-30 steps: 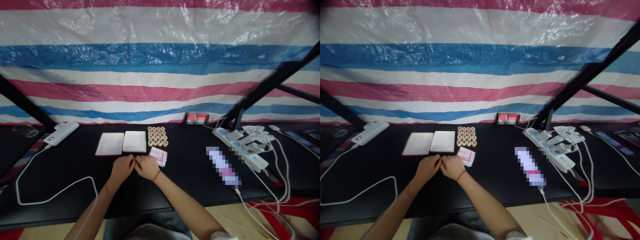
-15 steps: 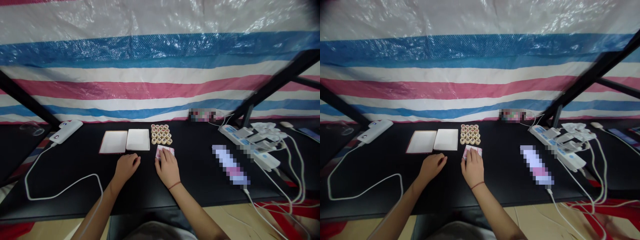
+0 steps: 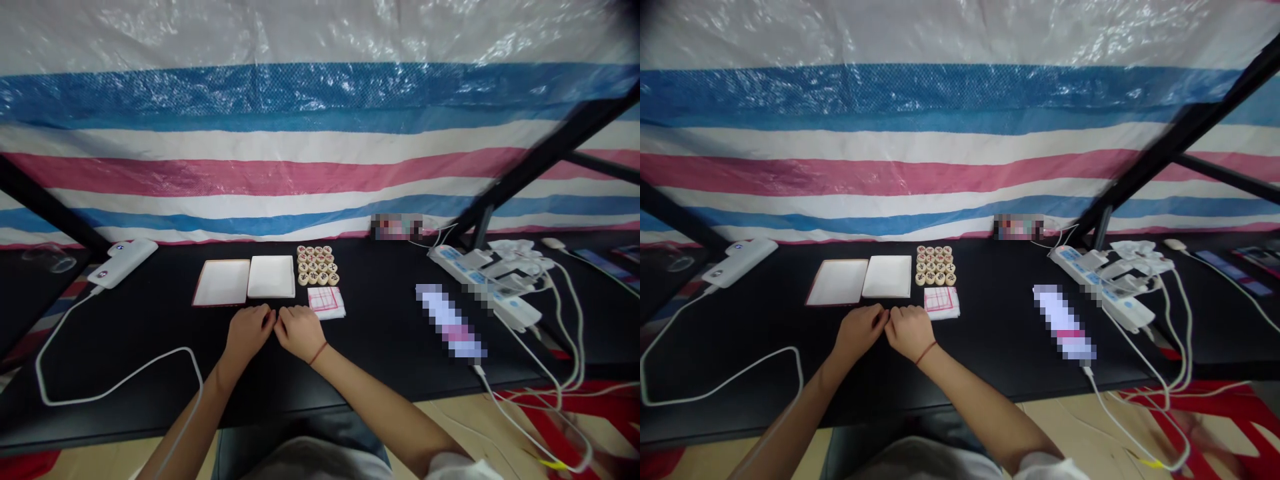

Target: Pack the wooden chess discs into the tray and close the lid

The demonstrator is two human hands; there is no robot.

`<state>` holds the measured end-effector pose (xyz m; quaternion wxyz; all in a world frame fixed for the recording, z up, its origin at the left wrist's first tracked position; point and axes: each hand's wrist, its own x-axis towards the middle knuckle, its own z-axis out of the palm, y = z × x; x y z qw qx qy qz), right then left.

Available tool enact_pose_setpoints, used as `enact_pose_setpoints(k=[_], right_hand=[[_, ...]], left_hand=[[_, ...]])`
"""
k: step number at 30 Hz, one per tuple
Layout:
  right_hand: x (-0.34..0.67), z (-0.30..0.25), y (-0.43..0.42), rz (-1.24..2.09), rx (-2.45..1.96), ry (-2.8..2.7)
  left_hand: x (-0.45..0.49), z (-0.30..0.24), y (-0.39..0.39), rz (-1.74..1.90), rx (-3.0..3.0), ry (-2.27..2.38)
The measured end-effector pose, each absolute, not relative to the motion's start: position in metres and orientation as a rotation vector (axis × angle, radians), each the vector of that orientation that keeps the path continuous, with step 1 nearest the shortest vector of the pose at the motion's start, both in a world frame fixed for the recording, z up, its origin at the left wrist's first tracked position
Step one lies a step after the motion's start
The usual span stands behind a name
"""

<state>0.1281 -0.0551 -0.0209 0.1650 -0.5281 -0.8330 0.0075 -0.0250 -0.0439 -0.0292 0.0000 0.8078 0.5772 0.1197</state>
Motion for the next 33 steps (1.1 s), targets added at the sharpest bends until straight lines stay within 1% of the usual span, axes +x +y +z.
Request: enact_pose_setpoints(k=[5,10,33], right_hand=[[0.122,-0.02,-0.04,0.187,-1.636,-2.506],[0.127,-0.012,-0.034,0.25,-1.606,-2.553],[0.131,-0.014,-0.037,0.287,-1.636,-2.487]], left_hand=[[-0.023,-0.029,-0.045,0.329,2.503,1.951],[-0.023,-0.029,-0.045,0.335,2.484,1.951],[-0.026,-0.028,-0.045,0.346,2.462,1.897]])
